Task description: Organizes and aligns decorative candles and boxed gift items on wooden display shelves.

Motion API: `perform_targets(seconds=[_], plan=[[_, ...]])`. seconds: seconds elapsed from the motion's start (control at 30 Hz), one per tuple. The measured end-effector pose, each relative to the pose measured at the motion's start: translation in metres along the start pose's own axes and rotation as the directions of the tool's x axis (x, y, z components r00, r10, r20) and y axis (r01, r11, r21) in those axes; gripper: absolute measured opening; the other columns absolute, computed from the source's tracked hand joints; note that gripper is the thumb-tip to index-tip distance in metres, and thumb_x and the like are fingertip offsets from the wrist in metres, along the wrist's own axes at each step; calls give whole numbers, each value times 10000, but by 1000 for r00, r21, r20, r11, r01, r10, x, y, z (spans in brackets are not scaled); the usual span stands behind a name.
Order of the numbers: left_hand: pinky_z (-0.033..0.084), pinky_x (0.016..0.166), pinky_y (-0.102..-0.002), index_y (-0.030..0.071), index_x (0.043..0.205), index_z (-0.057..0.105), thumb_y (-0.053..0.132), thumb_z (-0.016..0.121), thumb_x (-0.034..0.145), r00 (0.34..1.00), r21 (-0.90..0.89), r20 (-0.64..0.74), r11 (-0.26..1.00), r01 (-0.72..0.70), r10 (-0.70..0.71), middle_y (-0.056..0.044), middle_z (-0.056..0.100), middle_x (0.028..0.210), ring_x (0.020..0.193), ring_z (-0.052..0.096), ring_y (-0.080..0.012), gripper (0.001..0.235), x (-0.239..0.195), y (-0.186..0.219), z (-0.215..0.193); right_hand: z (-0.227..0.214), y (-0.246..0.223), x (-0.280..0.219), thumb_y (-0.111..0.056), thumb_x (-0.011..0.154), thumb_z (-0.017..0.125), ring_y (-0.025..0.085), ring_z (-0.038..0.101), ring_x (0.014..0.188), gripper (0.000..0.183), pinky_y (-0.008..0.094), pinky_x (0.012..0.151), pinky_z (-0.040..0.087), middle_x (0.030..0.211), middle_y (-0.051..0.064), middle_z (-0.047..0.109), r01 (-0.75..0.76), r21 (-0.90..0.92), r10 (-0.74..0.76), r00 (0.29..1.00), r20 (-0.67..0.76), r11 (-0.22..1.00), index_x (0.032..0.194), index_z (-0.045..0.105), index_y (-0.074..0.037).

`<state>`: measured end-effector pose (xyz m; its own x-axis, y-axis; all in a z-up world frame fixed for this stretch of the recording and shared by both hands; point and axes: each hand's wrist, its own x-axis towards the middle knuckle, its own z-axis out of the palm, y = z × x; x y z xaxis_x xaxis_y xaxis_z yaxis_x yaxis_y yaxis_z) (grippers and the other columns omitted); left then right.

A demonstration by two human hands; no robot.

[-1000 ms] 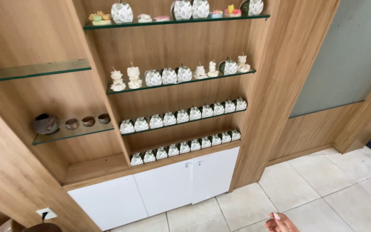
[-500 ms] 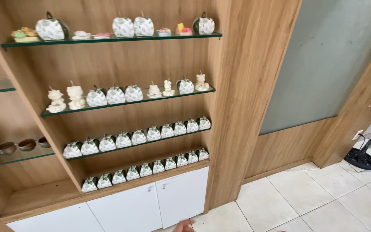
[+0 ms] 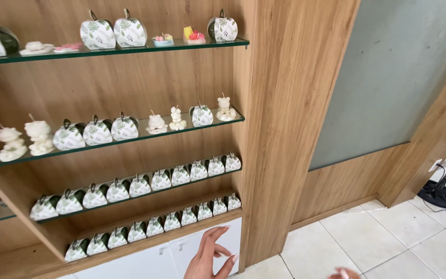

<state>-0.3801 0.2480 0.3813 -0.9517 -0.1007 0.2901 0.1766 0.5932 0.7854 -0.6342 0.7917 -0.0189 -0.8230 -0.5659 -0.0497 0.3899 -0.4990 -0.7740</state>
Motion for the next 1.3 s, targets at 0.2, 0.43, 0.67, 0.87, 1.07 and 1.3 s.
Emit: perform_targets(seconds=[0.2, 0.43, 0.67, 0.87, 1.07, 1.3], plan=[[595, 950, -365, 58, 1464, 456, 168, 734, 990, 956, -94, 67, 956, -279, 286, -90, 656, 1344, 1089, 761, -203, 561, 100, 17, -43, 199, -122, 117, -89, 1077, 520, 381, 710, 1012, 309, 486, 886, 548, 1155, 247, 694, 675, -270, -720, 683, -125, 687, 1323, 601, 79], [522, 1075, -427, 27, 1450, 452, 200, 754, 946, 677, 387, -112, 660, -644, 727, -190, 519, 1458, 1322, 587, -311, 613, 237, 105, -149, 433, -258, 199, -59, 982, 604, 243, 726, 1047, 236, 371, 994, 525, 1065, 159, 751, 611, -693, -715, 671, 196, 384, 1179, 675, 50], [396, 1152, -524, 24, 1522, 375, 408, 705, 1018, 520, 716, -65, 403, -570, 852, -280, 455, 1495, 1415, 467, -444, 714, 399, 159, -205, 538, -315, 264, -100, 746, 807, 217, 625, 1173, 430, 373, 1017, 474, 1238, 12, 727, 503, -773, -669, 423, 611, -387, 1158, 687, -122], [431, 1123, -480, 60, 1529, 365, 525, 731, 971, 692, 712, -6, 488, -504, 722, -221, 495, 1496, 1387, 496, -414, 813, 509, 189, -223, 555, -354, 358, -155, 837, 804, 281, 544, 1341, 475, 487, 1209, 371, 1395, 91, 617, 607, -535, -602, 113, 790, -588, 1258, 583, -133], [464, 1077, -437, 50, 1464, 457, 696, 776, 760, 899, 634, 46, 683, -364, 436, -223, 545, 1446, 1320, 573, -349, 1007, 555, 197, -220, 569, -377, 432, -210, 883, 800, 284, 456, 1438, 565, 490, 1258, 311, 1472, 159, 515, 627, -402, -615, -159, 772, -667, 1331, 464, -134], [535, 986, -412, 102, 1437, 517, 653, 784, 700, 944, 668, 48, 692, -273, 326, -195, 680, 1264, 1154, 683, -328, 958, 562, 191, -219, 576, -376, 453, -173, 1144, 564, 330, 254, 1570, 563, 435, 1348, 230, 1678, 199, 231, 754, -536, -877, -108, 468, -379, 1521, 146, -154]])
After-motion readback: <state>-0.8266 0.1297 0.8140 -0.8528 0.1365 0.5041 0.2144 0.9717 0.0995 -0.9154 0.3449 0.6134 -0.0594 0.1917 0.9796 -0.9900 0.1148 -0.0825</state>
